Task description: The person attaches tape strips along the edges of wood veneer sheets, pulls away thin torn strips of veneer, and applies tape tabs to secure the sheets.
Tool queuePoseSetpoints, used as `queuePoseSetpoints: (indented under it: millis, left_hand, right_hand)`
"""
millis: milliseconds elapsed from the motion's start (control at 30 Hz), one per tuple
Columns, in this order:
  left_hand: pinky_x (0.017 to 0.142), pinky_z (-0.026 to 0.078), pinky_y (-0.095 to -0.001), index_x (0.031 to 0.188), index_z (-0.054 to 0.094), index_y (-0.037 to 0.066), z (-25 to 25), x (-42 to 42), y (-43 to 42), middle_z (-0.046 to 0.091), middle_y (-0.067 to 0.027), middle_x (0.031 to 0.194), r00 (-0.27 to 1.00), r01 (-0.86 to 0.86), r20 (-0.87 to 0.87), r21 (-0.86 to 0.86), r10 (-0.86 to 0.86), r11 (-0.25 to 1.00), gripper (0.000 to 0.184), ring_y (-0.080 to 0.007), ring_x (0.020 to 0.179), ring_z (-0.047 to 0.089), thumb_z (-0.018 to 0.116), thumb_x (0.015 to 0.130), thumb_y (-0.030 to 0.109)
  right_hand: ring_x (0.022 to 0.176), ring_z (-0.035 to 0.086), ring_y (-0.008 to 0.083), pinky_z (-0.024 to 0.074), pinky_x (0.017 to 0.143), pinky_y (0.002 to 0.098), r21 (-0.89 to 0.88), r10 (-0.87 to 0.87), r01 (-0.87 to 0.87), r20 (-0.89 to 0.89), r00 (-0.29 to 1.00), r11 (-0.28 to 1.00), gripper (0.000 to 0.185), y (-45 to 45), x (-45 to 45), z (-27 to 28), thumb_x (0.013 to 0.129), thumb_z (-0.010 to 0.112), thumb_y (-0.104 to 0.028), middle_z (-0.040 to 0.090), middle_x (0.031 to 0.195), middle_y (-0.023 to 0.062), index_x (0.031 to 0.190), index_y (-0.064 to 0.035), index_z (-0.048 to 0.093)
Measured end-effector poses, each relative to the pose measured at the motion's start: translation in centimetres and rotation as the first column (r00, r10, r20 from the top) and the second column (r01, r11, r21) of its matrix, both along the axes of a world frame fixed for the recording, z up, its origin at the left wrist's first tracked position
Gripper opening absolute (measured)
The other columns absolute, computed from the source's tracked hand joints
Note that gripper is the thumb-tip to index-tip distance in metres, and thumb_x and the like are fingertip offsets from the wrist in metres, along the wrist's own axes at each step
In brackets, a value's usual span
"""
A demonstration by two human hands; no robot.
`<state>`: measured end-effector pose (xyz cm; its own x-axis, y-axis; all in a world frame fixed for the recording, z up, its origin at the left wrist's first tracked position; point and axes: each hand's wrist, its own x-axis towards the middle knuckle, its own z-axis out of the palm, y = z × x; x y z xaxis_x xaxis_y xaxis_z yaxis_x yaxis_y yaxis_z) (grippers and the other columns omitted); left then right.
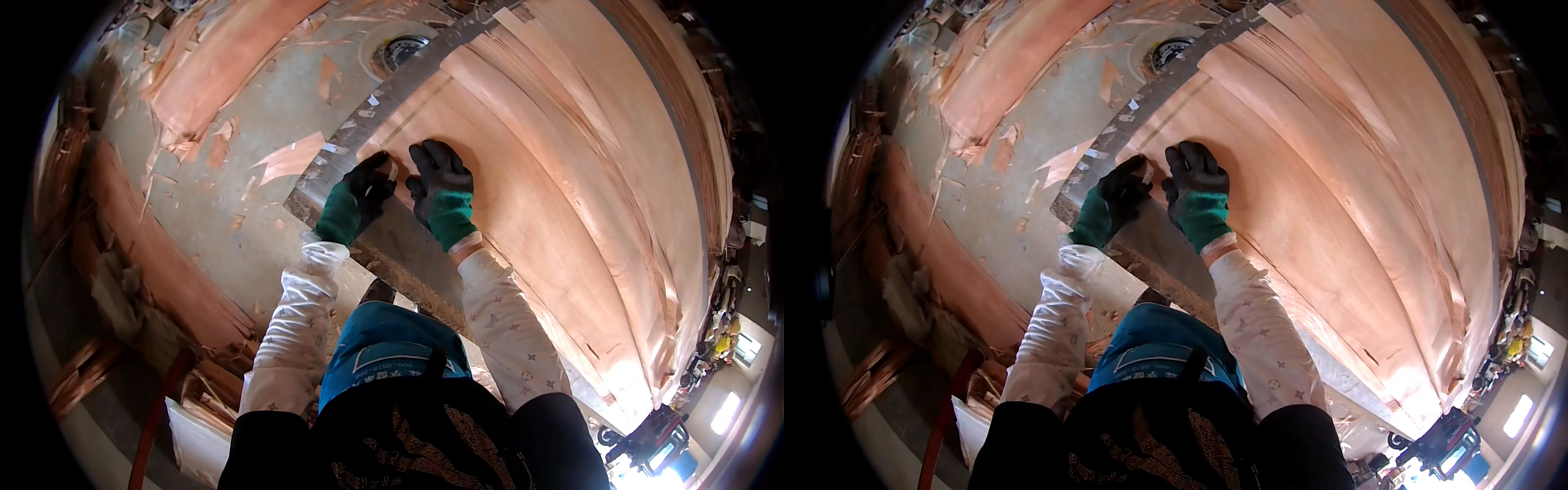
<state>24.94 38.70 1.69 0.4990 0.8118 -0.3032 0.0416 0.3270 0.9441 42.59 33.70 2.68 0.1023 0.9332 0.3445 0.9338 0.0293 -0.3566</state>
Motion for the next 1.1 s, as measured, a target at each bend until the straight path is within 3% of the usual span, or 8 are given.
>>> queuePoseSetpoints:
  millis: [200, 333, 433, 633, 800, 967, 1000, 1100]
  left_hand:
    - [0.041, 0.046, -0.0255, 0.128, 0.055, 0.004, 3.7, -2.8, 1.7, 0.065, -0.0040, 0.087, 0.998, -0.048, 0.014, -0.271, 0.054, 0.961, 0.039, -0.0152, 0.072, 0.067, 0.059, 0.089, 0.004]
    - [0.041, 0.045, -0.0238, 0.129, 0.055, 0.006, 6.7, 0.0, 3.1, 0.066, -0.0068, 0.086, 0.999, 0.048, 0.004, -0.175, -0.048, 0.983, 0.038, -0.0133, 0.063, 0.065, 0.057, 0.091, 0.008]
    - [0.040, 0.045, -0.0241, 0.131, 0.055, 0.010, 4.0, 0.4, 4.3, 0.066, -0.0069, 0.083, 0.949, 0.174, -0.246, -0.110, -0.197, 0.979, 0.040, -0.0132, 0.059, 0.064, 0.056, 0.092, 0.010]
    - [0.039, 0.043, -0.0264, 0.141, 0.046, 0.014, 2.3, 0.2, 3.6, 0.067, -0.0077, 0.075, 0.972, 0.109, -0.178, -0.229, -0.152, 0.967, 0.048, -0.0144, 0.053, 0.060, 0.057, 0.094, 0.017]
    - [0.039, 0.044, -0.0272, 0.142, 0.042, 0.010, 2.1, 0.4, 3.6, 0.067, -0.0085, 0.077, 0.985, 0.117, -0.096, -0.252, -0.145, 0.961, 0.051, -0.0153, 0.052, 0.061, 0.057, 0.094, 0.016]
    - [0.043, 0.047, -0.0287, 0.126, 0.053, 0.006, 2.3, -0.9, 1.2, 0.067, -0.0078, 0.073, 0.973, 0.021, -0.226, -0.147, -0.054, 0.989, 0.039, -0.0171, 0.048, 0.060, 0.059, 0.091, 0.020]
    - [0.044, 0.046, -0.0307, 0.107, 0.061, 0.008, -0.6, -3.2, 2.5, 0.064, -0.0072, 0.067, 0.897, 0.308, -0.405, 0.292, -0.175, 0.906, 0.021, -0.0189, 0.049, 0.059, 0.060, 0.091, 0.021]
    - [0.045, 0.043, -0.0344, 0.094, 0.063, 0.009, -2.8, -8.7, 8.9, 0.057, -0.0063, 0.062, 0.499, 0.672, -0.815, 0.579, 0.295, 0.463, 0.015, -0.0219, 0.053, 0.058, 0.058, 0.092, 0.023]
  right_hand:
    - [0.111, 0.056, 0.0308, 0.0500, 0.083, 0.0410, -0.031, 0.008, -0.009, -0.010, 1.000, 0.999, 0.053, 0.0, -0.1, 0.5, 0.067, 0.070, -0.016, 0.058, 0.122, 0.0095, 0.119, -0.0111, 0.061]
    - [0.113, 0.055, 0.0304, 0.0490, 0.084, 0.0420, -0.067, -0.001, 0.003, 0.027, 1.000, 0.998, 0.056, -0.1, -0.1, 0.6, 0.068, 0.071, -0.020, 0.056, 0.125, 0.0086, 0.122, -0.0119, 0.060]
    - [0.114, 0.054, 0.0299, 0.0481, 0.085, 0.0427, -0.100, -0.012, 0.017, 0.058, 0.998, 0.995, 0.057, -0.1, 0.0, 0.3, 0.069, 0.072, -0.024, 0.054, 0.127, 0.0079, 0.123, -0.0123, 0.059]
    - [0.119, 0.051, 0.0277, 0.0468, 0.087, 0.0425, -0.057, -0.053, 0.059, 0.111, 0.992, 0.997, 0.057, -0.4, -0.7, 0.2, 0.072, 0.071, -0.024, 0.052, 0.131, 0.0087, 0.126, -0.0151, 0.058]
    - [0.121, 0.048, 0.0303, 0.0457, 0.087, 0.0478, 0.071, 0.153, -0.182, 0.294, 0.943, 0.981, 0.040, 0.0, -1.5, -2.3, 0.080, 0.059, -0.021, 0.054, 0.128, 0.0095, 0.119, -0.0100, 0.060]
    - [0.121, 0.049, 0.0344, 0.0425, 0.094, 0.0502, -0.091, 0.116, -0.094, 0.280, 0.953, 0.991, 0.038, 0.2, -3.3, -2.3, 0.082, 0.054, -0.021, 0.055, 0.128, 0.0153, 0.116, -0.0051, 0.061]
    - [0.121, 0.049, 0.0363, 0.0408, 0.096, 0.0514, -0.008, 0.112, -0.116, 0.357, 0.927, 0.993, 0.039, 0.0, -3.2, -3.0, 0.083, 0.053, -0.019, 0.055, 0.127, 0.0173, 0.117, -0.0021, 0.060]
    - [0.120, 0.049, 0.0385, 0.0422, 0.095, 0.0528, 0.017, 0.064, -0.074, 0.347, 0.936, 0.997, 0.038, 0.2, -3.8, -4.5, 0.085, 0.052, -0.017, 0.055, 0.126, 0.0199, 0.118, -0.0004, 0.060]
